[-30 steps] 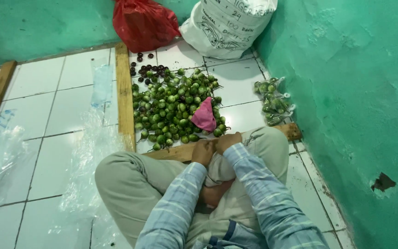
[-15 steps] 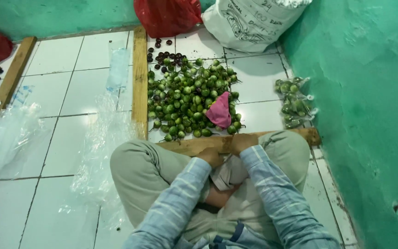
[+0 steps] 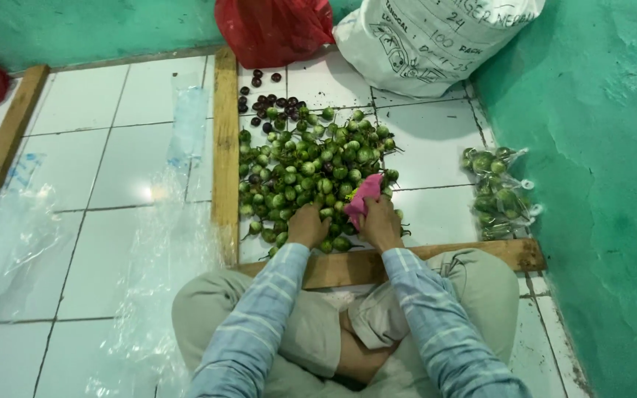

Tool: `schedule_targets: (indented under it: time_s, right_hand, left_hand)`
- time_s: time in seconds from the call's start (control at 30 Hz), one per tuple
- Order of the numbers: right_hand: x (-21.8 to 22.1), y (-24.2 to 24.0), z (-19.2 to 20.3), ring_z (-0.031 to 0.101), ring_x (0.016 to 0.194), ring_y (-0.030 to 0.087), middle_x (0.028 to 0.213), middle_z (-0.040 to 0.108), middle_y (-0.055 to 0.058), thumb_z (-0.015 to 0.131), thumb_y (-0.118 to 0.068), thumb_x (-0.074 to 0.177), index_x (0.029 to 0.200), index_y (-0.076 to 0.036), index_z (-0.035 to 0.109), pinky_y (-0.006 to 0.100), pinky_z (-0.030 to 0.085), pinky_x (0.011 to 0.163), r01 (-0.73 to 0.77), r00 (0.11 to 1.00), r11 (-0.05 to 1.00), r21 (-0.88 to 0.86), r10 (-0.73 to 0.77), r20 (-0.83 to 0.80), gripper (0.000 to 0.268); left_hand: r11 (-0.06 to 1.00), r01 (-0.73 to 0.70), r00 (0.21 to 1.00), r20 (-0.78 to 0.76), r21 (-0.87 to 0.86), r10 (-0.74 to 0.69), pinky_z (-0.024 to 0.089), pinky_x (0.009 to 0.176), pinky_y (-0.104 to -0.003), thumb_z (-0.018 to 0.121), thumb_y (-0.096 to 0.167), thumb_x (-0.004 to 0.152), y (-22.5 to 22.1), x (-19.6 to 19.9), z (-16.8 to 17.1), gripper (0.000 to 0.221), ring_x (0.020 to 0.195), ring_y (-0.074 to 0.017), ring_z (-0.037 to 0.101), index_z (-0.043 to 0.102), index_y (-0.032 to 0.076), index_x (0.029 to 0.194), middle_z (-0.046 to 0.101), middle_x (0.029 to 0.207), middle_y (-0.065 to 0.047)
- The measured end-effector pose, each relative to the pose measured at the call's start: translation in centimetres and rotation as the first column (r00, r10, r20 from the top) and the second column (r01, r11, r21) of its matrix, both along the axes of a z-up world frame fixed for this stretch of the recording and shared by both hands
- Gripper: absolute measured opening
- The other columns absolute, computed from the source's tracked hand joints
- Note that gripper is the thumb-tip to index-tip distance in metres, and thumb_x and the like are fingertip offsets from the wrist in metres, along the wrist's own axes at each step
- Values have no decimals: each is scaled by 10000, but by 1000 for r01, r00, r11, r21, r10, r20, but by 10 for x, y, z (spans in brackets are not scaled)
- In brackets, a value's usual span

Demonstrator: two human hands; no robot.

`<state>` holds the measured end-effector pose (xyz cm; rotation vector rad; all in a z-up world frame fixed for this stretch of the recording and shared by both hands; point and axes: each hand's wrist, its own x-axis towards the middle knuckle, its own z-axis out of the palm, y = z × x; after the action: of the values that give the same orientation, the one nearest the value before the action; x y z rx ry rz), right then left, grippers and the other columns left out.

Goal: Sorting, wiping, and packaging small green fruits into plastic bags while sitting on the floor.

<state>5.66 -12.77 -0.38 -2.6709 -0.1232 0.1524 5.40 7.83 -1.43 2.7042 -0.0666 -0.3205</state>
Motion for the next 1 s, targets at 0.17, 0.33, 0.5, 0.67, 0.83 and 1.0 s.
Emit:
schedule_targets:
  time_s: [0.17, 0.33, 0.5, 0.67, 0.83, 1.0]
  right_hand:
    - [10, -8, -6, 646, 1069, 467, 1065, 599, 204, 585, -286, 924, 1181, -96, 670, 575, 563, 854, 151, 988, 937, 316, -152, -20, 331]
    - [7, -6, 44, 618, 1135, 481, 1088, 621, 258, 566, -345, 989, 1189, -83, 646, 581, 511, 937, 280, 959, 773, 569, -242, -144, 339]
    - [13, -16, 35, 658, 1014, 287, 1010, 683, 151, 565, -289, 1012, 1191, -122, 707, 487, 517, 891, 312, 930, 511, 801, -339, -146, 283]
    - [-2, -6, 69, 603, 836, 131, 846, 634, 0, 559, -220, 996, 1128, -154, 721, 324, 529, 802, 255, 933, 282, 925, -324, -158, 219]
    - [-3, 4, 28, 630, 1148, 408, 1126, 657, 271, 658, -167, 1024, 1280, 6, 627, 543, 458, 997, -283, 932, 560, 779, -29, 360, 310]
    - [-9, 8, 29, 686, 844, 307, 852, 621, 85, 764, -366, 925, 1109, -166, 749, 391, 535, 790, -160, 945, 782, 602, -54, 323, 273]
  left_hand:
    - [979, 58, 997, 41, 193, -68, 549, 891, -489, 644, 471, 936, -11, 3, -24, 559, 1073, -361, 678, 653, 24, 1271, 697, 1141, -208]
    - [976, 15, 988, 146, 219, -48, 523, 867, -483, 744, 445, 843, -10, 6, -35, 466, 1028, -344, 675, 690, 63, 1105, 710, 1036, -159]
    - [985, -61, 990, 115, -163, 80, 535, 862, -528, 744, 288, 823, -11, 1, 15, 470, 1060, -417, 662, 623, 14, 1185, 656, 1079, -197]
    - [873, -45, 977, 162, -486, 141, 531, 941, -543, 766, 120, 790, -15, -2, 17, 442, 1143, -488, 595, 584, 8, 1177, 561, 1131, -216]
    - [815, 114, 942, 323, -568, 93, 504, 959, -559, 830, 161, 726, -32, -6, 20, 516, 1118, -474, 615, 595, 85, 1179, 617, 1105, -194]
    - [776, 48, 948, 274, -629, 163, 535, 876, -582, 788, 185, 697, -43, -30, 50, 776, 1035, -474, 696, 448, 180, 1395, 750, 1051, -192]
